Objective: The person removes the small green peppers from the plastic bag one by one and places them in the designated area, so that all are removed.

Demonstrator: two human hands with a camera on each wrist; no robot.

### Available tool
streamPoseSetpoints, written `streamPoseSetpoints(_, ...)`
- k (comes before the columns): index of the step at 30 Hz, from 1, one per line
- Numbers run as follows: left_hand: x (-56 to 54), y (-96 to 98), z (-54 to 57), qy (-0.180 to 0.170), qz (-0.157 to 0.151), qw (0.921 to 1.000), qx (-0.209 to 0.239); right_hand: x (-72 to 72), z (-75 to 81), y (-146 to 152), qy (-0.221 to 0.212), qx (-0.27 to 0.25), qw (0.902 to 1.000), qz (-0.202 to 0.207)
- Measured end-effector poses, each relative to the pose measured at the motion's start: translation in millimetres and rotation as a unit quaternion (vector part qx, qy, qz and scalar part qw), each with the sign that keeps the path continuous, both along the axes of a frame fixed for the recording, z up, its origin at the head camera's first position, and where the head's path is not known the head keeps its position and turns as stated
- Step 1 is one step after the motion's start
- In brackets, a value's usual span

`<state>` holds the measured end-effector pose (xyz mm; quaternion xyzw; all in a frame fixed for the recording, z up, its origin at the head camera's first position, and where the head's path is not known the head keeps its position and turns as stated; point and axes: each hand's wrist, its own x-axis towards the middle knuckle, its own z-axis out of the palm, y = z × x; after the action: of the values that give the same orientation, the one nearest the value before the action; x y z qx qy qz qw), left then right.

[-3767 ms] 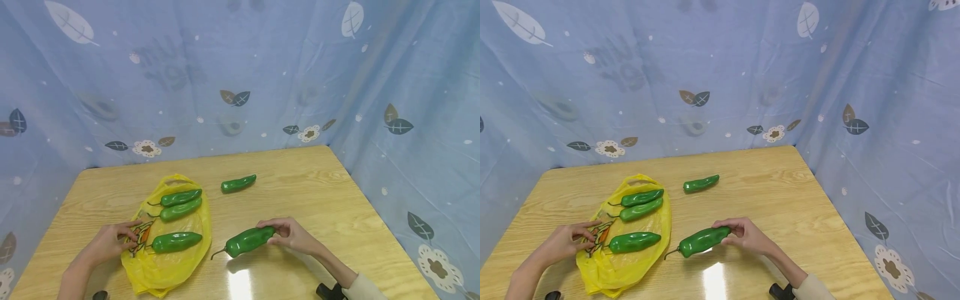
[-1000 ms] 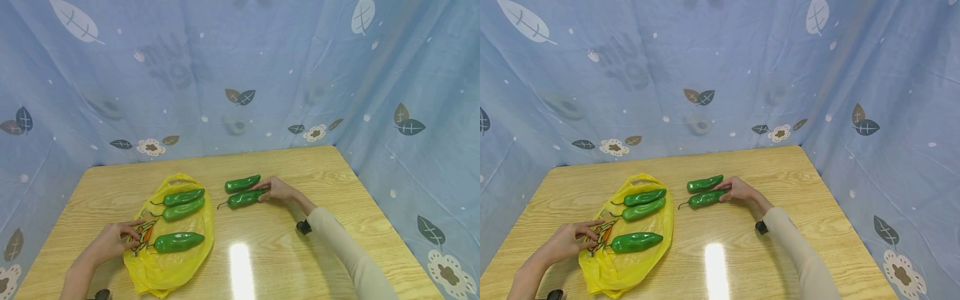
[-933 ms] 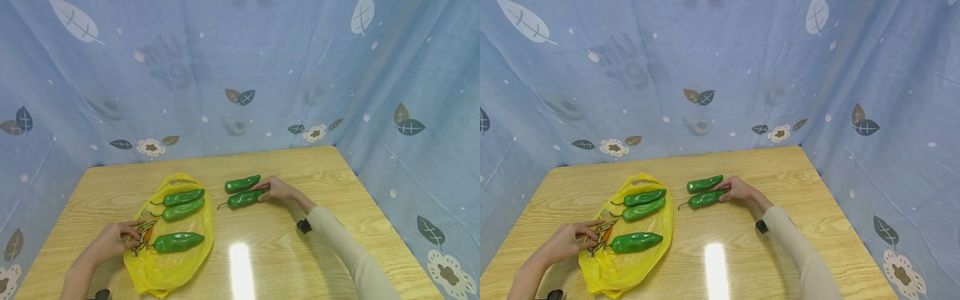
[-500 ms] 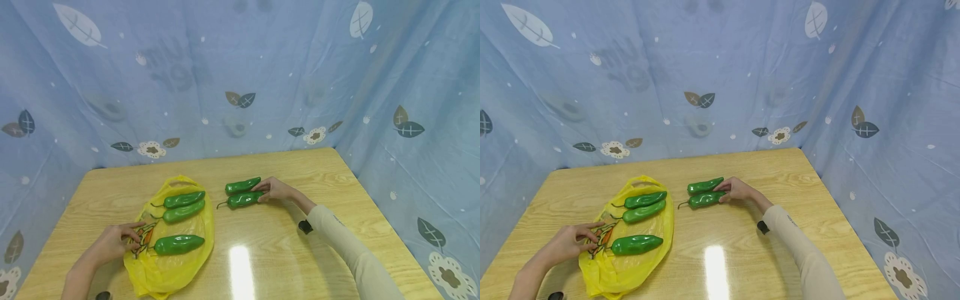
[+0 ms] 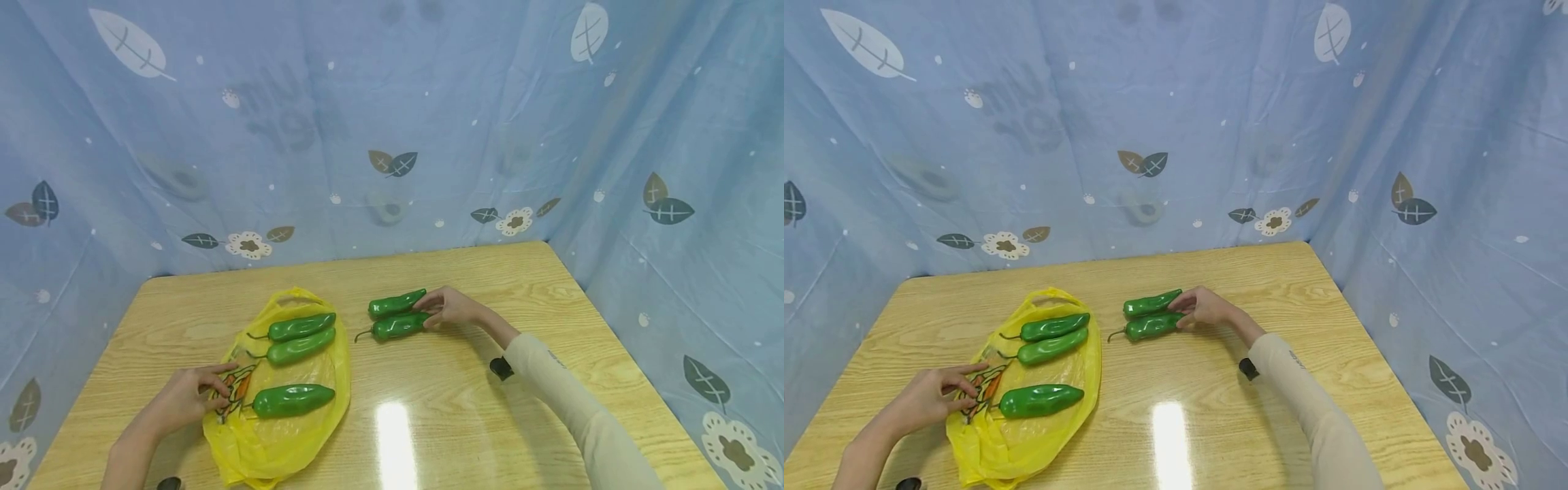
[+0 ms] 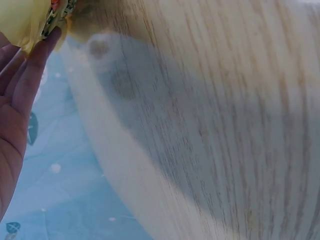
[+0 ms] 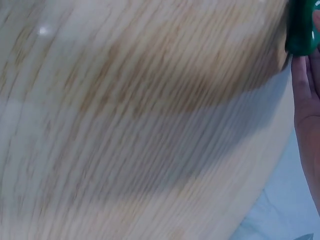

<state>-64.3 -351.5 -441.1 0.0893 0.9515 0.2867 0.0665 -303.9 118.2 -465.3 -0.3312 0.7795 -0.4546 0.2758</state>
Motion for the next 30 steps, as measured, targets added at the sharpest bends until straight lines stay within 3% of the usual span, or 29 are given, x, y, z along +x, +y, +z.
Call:
streamPoseSetpoints(8,-0.9,0.0,1.8,0.010,-0.003,0.9999,-0.012,-0.2,11.0,15.9,0.001,-0.046,0.9989,0.009)
streamPoseSetpoints(14,-0.8,-0.2,1.5,0.016,-0.006,0.9998,-0.013,7.9,17.7,28.4,-0.003,-0.108,0.9937,-0.031)
streamPoseSetpoints(19,0.0,-1.1,-0.3,0.019,-0.006,0.9998,-0.008,22.2,16.7,24.9,-0.024,-0.177,0.9811,-0.075)
streamPoseSetpoints(26,0.2,-1.1,-1.1,0.023,-0.005,0.9997,-0.008,51.3,17.2,11.2,0.010,-0.215,0.9660,-0.143)
streamPoseSetpoints(30,0.4,-0.8,-0.7,0.026,-0.005,0.9996,-0.011,67.2,18.9,3.7,0.007,-0.240,0.9590,-0.151)
